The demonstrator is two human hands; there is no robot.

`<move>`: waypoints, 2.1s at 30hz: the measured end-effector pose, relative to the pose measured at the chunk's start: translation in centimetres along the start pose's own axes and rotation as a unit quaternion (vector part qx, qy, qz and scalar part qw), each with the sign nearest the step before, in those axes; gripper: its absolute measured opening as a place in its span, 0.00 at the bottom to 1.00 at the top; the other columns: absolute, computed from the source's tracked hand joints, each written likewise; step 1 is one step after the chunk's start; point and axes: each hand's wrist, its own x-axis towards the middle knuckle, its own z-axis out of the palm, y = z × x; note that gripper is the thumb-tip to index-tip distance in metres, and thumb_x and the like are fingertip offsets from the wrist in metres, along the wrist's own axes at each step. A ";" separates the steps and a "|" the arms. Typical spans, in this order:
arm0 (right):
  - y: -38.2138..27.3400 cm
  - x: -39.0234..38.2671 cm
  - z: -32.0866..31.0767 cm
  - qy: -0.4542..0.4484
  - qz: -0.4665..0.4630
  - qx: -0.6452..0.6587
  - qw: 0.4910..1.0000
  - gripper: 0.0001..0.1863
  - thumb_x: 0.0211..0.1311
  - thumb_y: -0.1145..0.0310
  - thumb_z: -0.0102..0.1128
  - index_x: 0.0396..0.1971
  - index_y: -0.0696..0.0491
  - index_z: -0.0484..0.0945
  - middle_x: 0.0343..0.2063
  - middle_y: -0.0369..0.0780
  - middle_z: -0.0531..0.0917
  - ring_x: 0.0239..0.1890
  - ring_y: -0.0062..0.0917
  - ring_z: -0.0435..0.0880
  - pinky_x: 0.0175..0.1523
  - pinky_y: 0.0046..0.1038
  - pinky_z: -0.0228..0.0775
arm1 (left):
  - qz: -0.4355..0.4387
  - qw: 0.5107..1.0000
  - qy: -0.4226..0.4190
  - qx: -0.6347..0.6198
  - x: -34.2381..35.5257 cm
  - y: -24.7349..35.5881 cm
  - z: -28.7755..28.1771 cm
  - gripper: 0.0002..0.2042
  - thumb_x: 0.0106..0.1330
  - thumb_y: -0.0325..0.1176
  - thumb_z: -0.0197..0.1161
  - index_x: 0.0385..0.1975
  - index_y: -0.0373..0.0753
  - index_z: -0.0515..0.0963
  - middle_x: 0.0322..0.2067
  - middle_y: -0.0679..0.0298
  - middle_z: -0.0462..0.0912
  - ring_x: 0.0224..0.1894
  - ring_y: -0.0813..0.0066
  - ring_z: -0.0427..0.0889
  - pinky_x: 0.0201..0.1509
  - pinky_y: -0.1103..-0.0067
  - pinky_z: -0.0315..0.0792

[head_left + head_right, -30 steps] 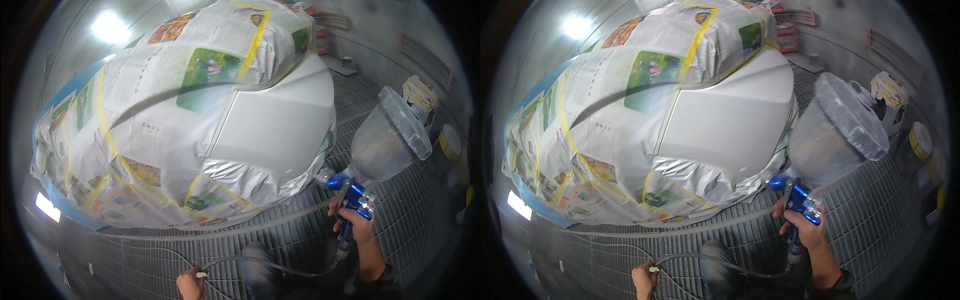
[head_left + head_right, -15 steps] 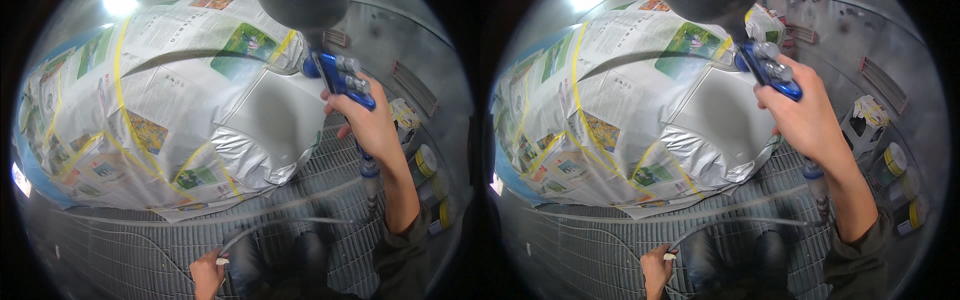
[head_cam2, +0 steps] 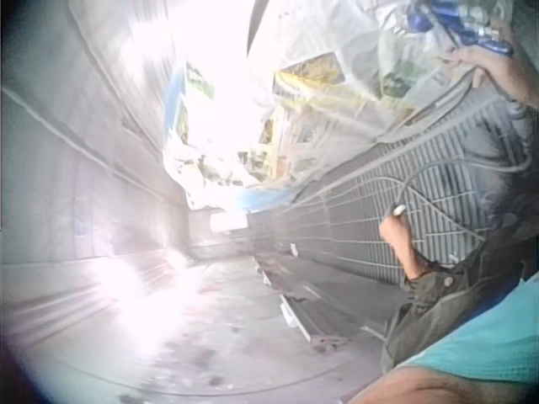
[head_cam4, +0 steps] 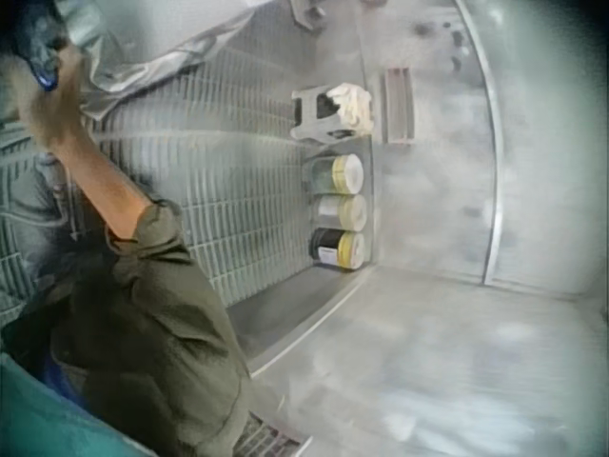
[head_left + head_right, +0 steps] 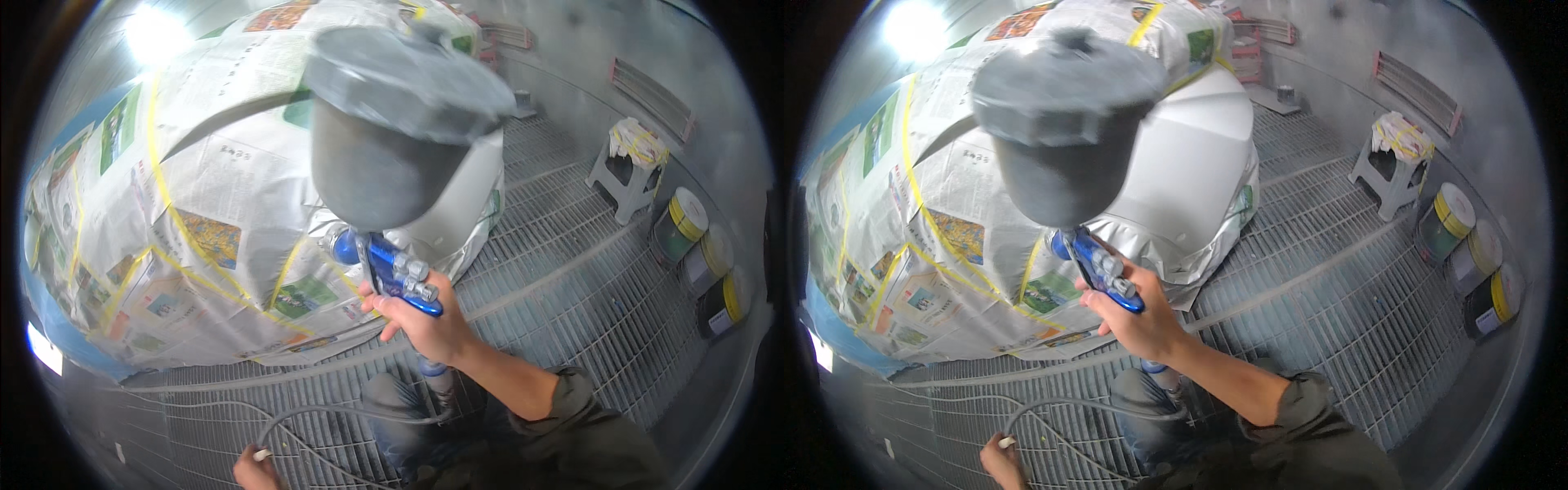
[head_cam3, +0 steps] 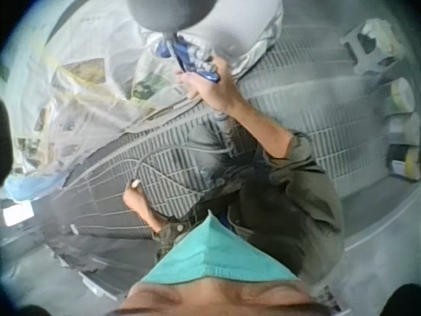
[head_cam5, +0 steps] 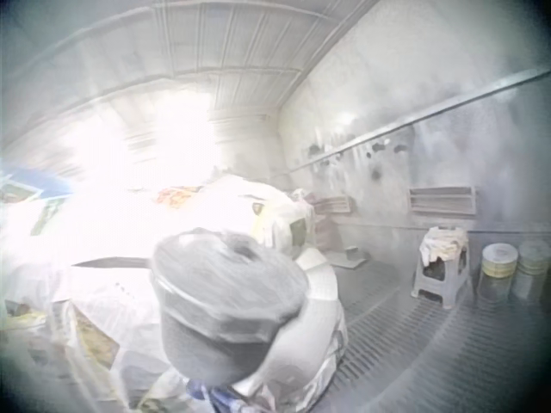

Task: The person spray paints the hood of a car that is masked with newspaper and tape. They apply white paint with a spray gun, then remove the masking tape and newspaper to reveal the painted surface.

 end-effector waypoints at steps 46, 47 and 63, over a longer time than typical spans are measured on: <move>1.3 -12.0 -12.1 0.237 0.067 0.115 0.963 0.15 0.66 0.63 0.62 0.49 0.54 0.77 0.42 0.39 0.83 0.46 0.27 0.82 0.35 0.26 0.78 | 0.193 0.954 -0.225 -0.048 6.3 10.6 -9.4 0.11 0.51 0.29 0.72 0.34 0.33 0.85 0.25 0.47 0.83 0.30 0.45 0.84 0.35 0.65 0.76; -0.4 -11.8 -11.2 0.253 0.065 0.128 0.957 0.14 0.67 0.63 0.61 0.49 0.54 0.78 0.42 0.39 0.83 0.45 0.26 0.82 0.34 0.26 0.77 | 0.187 0.955 -0.219 -0.068 7.0 11.4 -11.6 0.11 0.51 0.30 0.72 0.34 0.33 0.85 0.25 0.46 0.83 0.31 0.45 0.84 0.35 0.65 0.76; -24.2 -4.3 0.6 0.509 0.109 0.165 0.838 0.09 0.68 0.64 0.61 0.42 0.51 0.79 0.37 0.36 0.84 0.39 0.20 0.82 0.29 0.27 0.77 | 0.114 0.976 -0.179 -0.058 20.4 16.2 -45.5 0.14 0.52 0.28 0.74 0.36 0.28 0.83 0.22 0.48 0.83 0.25 0.61 0.84 0.35 0.72 0.75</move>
